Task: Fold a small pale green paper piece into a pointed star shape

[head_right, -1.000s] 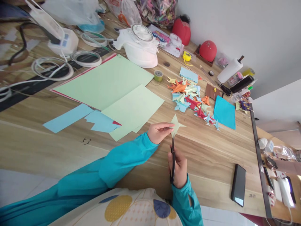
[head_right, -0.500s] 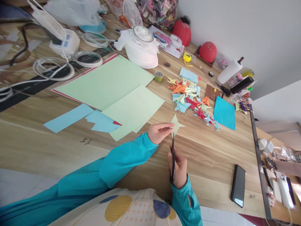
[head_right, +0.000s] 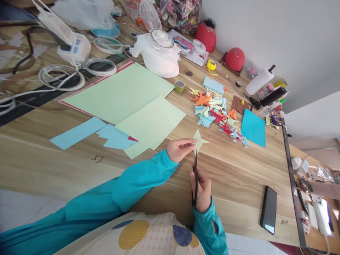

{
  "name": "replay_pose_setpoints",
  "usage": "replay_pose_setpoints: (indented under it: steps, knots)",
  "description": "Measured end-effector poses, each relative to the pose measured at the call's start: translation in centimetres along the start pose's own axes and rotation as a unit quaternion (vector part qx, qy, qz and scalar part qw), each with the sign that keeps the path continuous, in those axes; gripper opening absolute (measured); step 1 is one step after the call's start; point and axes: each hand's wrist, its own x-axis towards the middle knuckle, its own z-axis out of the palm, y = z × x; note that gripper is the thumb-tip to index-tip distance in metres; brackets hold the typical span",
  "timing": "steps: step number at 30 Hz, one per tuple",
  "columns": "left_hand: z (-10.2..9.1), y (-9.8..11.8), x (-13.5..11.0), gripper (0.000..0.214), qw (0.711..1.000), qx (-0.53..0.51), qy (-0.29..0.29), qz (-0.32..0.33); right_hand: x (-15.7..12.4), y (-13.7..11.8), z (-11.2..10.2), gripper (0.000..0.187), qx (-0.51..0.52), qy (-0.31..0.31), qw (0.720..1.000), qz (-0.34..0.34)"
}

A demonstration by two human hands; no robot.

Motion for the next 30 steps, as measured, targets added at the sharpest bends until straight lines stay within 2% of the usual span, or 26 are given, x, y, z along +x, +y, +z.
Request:
replay_pose_setpoints:
  steps: [11,22,30]
  knots:
    - [0.0,0.07,0.06,0.028,0.999,-0.025,0.005,-0.038,-0.17,-0.24,-0.03,0.05,0.019,-0.01,1.0,-0.003]
    - [0.01,-0.1,-0.01,0.027,1.0,-0.01,0.004,-0.013,-0.14,-0.32,0.01,0.052,0.021,-0.01,1.0,0.0]
    - [0.09,0.05,-0.01,0.026,1.0,-0.014,0.01,-0.023,-0.1,-0.11,-0.04,0.052,0.029,-0.014,0.999,0.003]
